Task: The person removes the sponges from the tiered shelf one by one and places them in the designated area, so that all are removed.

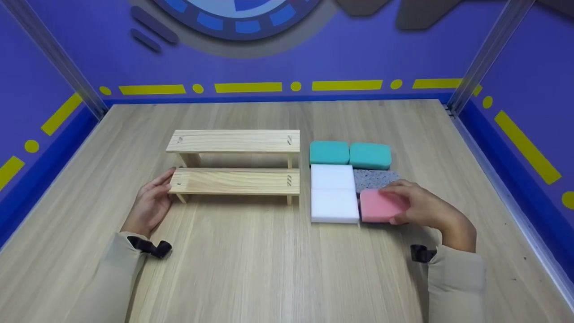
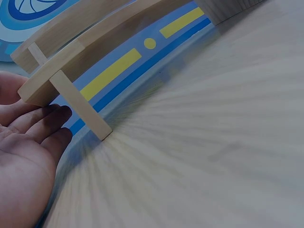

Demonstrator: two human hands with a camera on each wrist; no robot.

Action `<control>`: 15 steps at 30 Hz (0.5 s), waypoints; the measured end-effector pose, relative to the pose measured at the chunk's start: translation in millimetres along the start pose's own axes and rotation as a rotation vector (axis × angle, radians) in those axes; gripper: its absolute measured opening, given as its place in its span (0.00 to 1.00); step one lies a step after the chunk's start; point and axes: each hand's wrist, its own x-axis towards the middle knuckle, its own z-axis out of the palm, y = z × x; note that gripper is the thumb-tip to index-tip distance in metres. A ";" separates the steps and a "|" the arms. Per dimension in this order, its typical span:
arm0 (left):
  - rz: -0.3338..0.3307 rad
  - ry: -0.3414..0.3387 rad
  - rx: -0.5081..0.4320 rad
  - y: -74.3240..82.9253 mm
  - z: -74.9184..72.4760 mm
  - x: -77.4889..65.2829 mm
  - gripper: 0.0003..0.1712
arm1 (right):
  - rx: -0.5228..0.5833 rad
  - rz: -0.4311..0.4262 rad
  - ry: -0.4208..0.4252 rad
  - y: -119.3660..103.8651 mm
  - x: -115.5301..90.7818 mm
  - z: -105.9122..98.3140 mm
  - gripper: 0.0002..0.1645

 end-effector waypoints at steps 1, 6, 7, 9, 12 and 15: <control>-0.003 0.001 0.001 0.2 -0.1 -0.1 0.33 | -0.004 0.003 -0.009 -0.2 0.4 0.3 0.39; -0.011 -0.008 -0.006 0.9 -0.8 -0.2 0.34 | -0.014 0.057 -0.062 -2.5 3.3 0.3 0.39; -0.010 -0.011 -0.007 1.0 -0.7 -0.2 0.34 | -0.015 0.064 -0.065 -2.9 3.8 0.4 0.39; -0.009 -0.013 -0.010 1.0 -0.9 0.1 0.34 | 0.007 0.070 -0.076 -3.8 4.1 0.5 0.39; -0.006 -0.007 -0.002 1.1 -0.7 0.2 0.33 | 0.029 0.063 -0.081 -4.9 3.8 1.1 0.39; -0.004 -0.007 0.006 0.7 -1.0 0.2 0.33 | 0.035 0.056 -0.084 -4.6 3.8 2.2 0.39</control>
